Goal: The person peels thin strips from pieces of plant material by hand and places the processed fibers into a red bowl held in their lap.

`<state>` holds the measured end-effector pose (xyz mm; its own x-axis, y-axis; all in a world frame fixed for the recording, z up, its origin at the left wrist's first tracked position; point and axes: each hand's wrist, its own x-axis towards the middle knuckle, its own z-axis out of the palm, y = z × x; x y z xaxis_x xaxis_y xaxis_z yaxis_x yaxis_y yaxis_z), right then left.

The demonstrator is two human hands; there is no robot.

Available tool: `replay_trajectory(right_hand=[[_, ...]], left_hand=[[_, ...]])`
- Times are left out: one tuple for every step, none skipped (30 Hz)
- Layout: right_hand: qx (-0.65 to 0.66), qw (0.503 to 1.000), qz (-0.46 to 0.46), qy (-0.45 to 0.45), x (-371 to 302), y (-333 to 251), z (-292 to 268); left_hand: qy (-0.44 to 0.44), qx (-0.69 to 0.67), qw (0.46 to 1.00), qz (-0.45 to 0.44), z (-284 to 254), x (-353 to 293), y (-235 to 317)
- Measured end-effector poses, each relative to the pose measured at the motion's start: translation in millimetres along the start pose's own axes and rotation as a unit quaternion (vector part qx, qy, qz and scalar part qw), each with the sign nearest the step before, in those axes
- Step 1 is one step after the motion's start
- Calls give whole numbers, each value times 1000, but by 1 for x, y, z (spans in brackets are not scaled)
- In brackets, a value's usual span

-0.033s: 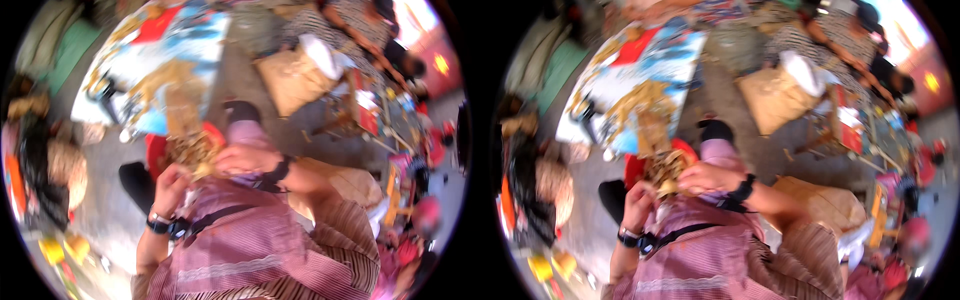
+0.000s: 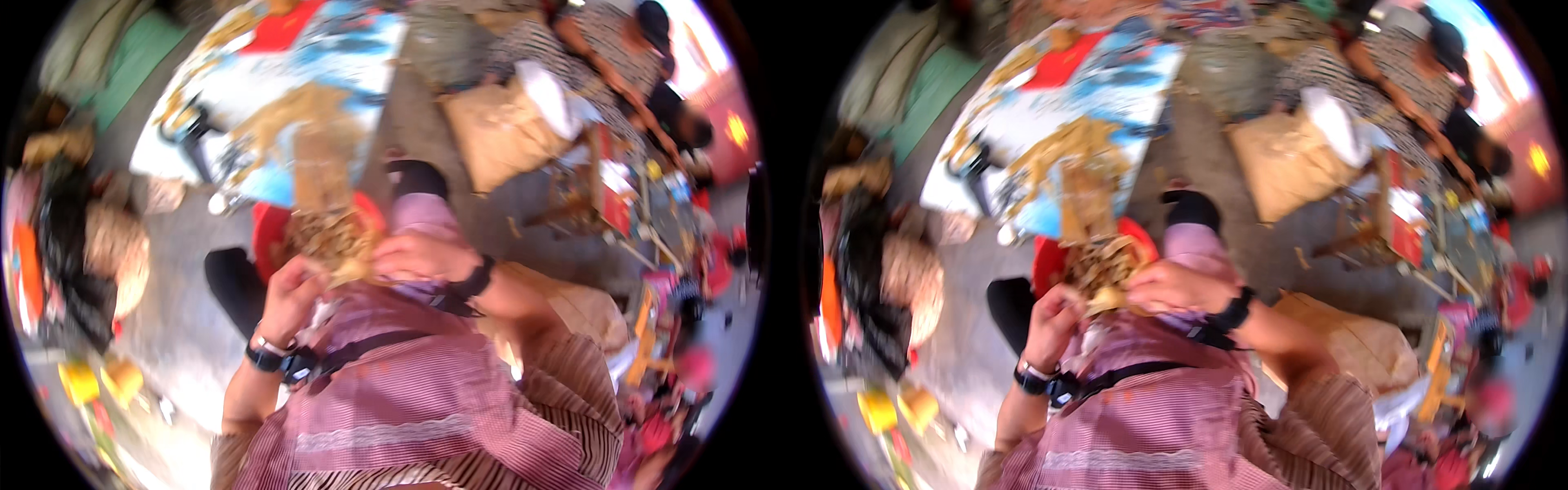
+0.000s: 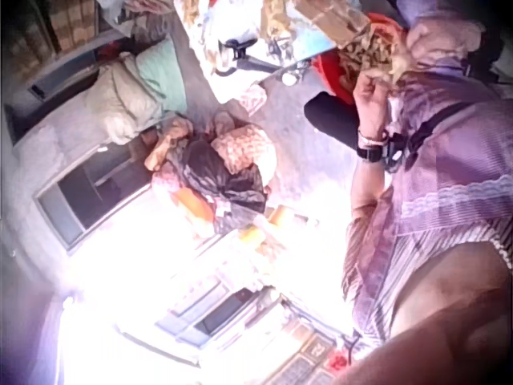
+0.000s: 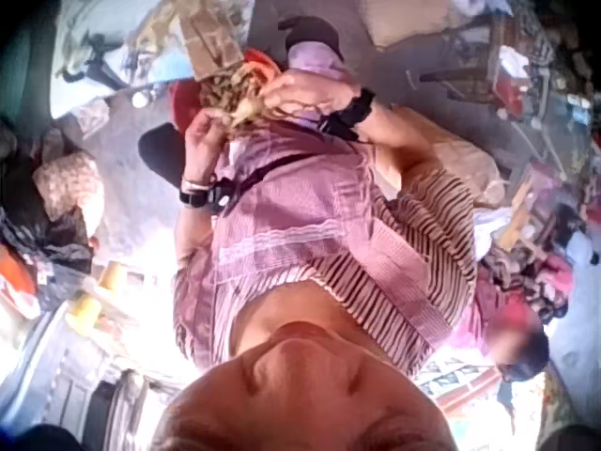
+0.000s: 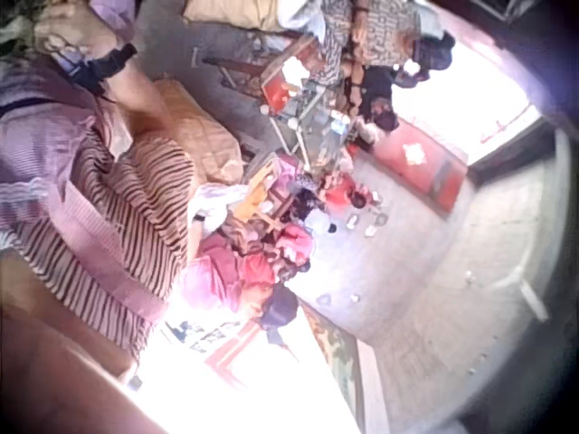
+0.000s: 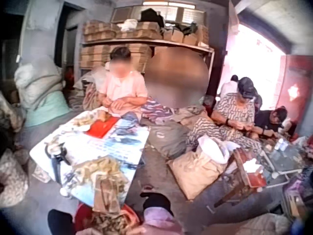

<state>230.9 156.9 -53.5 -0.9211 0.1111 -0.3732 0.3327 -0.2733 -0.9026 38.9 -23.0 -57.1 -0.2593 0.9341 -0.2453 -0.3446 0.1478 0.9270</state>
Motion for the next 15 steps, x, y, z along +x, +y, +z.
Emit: replay_trajectory(right_hand=[[11, 1000, 7, 6, -3, -5, 0], [22, 1000, 14, 11, -5, -13, 2], [60, 997, 46, 13, -3, -17, 3], [96, 992, 80, 25, -1, -20, 2], [104, 991, 88, 5, 3, -21, -1], [95, 992, 87, -9, 8, -21, -2], [88, 992, 88, -24, 12, -20, -2], [81, 992, 89, -37, 16, -18, -2], [101, 989, 96, -59, 21, -17, -1], [78, 989, 100, -76, 26, -18, -1], [55, 989, 104, -92, 30, -19, 1], [32, 988, 108, -106, 33, -22, 2], [23, 988, 125, -90, 36, -26, 5], [15, 987, 122, -99, 38, -26, 6], [5, 988, 116, -106, 41, -26, 6]], left_hand=[[-21, -8, 1000, -2, 4, 1, 14], [-32, -2, 999, -5, 4, 1, 20], [-41, -12, 999, -11, 2, 1, 18], [-66, -21, 998, 12, -1, 3, 12], [-83, 48, 995, 26, -5, 4, 14], [-103, 119, 987, 38, -8, 7, 17], [-109, 107, 988, 16, -12, 12, 8], [-116, 94, 989, -6, -16, 17, -2], [-121, 4, 990, -78, -17, 21, -3], [-154, -72, 979, -112, -17, 24, -3], [-186, -149, 961, -144, -16, 26, 0], [-219, -225, 933, -173, -13, 29, 4], [-218, -183, 942, -178, -10, 31, 8], [-216, -150, 947, -187, -7, 31, 10], [-216, -115, 950, -196, -6, 34, 12]])
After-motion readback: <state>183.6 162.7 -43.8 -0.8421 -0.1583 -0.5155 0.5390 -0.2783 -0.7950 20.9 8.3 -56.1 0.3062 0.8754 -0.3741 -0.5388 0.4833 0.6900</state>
